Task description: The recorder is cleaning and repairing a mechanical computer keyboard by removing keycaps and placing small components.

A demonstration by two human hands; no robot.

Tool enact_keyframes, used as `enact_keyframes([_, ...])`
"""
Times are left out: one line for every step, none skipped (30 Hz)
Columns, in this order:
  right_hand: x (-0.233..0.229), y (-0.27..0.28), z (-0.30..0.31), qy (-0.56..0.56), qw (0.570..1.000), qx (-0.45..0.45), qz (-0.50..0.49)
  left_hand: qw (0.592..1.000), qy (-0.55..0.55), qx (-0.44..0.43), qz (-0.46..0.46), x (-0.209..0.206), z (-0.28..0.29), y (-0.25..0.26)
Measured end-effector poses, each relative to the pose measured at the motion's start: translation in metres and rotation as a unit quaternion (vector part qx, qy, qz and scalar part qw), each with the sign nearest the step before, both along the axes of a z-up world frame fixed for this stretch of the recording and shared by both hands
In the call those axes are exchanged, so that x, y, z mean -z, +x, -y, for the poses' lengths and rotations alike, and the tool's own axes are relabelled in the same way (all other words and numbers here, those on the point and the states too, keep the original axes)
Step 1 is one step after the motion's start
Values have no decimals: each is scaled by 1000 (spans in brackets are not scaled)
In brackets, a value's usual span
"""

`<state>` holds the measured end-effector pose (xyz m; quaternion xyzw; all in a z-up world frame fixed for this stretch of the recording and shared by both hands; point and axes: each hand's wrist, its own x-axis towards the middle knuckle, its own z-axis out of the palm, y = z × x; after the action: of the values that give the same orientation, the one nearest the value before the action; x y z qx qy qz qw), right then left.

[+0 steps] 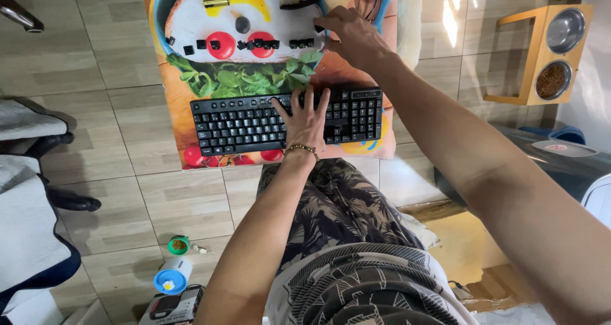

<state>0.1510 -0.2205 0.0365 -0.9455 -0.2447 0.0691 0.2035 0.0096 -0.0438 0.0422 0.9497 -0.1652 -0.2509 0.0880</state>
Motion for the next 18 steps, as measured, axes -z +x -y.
enact_keyframes([-1, 1, 0, 0, 1000, 0, 0, 1000, 0, 0, 0, -1, 1, 0])
enact_keyframes([-2, 2, -1, -7, 1000, -1, -5, 1000, -3, -2, -1, -1, 1, 0])
enact_keyframes([-3, 3, -3, -14, 1000, -2, -10, 1000, -5, -4, -2, -2, 0, 1])
enact_keyframes([-3, 5, -3, -15, 1000, -2, -9, 1000, -6, -4, -2, -1, 1, 0])
enact_keyframes([-3, 7, -4, -20, 1000, -5, -11, 1000, -11, -7, 9, 0, 1, 0])
enact_keyframes([-3, 7, -5, -23, 1000, -8, -15, 1000, -15, -10, 19, 0, 0, -2])
enact_keyframes([-2, 5, -7, -23, 1000, -9, -16, 1000, -14, -12, 18, 0, 0, -3])
enact_keyframes([-3, 5, -8, -36, 999, 2, -10, 1000, -8, -12, 9, 2, 1, -2])
enact_keyframes([-4, 5, -8, -49, 999, 14, -5, 1000, -2, -11, 0, 3, 2, 0])
enact_keyframes([-5, 3, -9, -49, 999, 12, -5, 1000, -2, -13, 0, 2, 2, 0])
enact_keyframes([-7, 1, -9, -49, 999, 17, 1, 1000, -7, -16, 2, 0, 2, 0])
enact_keyframes([-8, -2, -10, -49, 999, 21, 6, 1000, -12, -19, 4, -1, 2, -1])
enact_keyframes([-6, -6, -10, -49, 999, 19, 5, 1000, -12, -21, 3, 0, 1, -2])
enact_keyframes([-5, -8, -9, -29, 999, 9, 25, 1000, -8, -16, 1, 0, 1, -1])
enact_keyframes([-4, -10, -7, -10, 999, -2, 46, 1000, -4, -10, -1, 0, 1, -1])
enact_keyframes([-5, -12, -8, -9, 999, -2, 45, 1000, -3, -10, -2, -2, 1, 0])
enact_keyframes([-5, -14, -9, -20, 999, 0, 38, 1000, -1, -13, -9, -4, 0, 1])
enact_keyframes([-6, -16, -7, -33, 999, 2, 31, 1000, -2, -14, -16, -5, 2, 2])
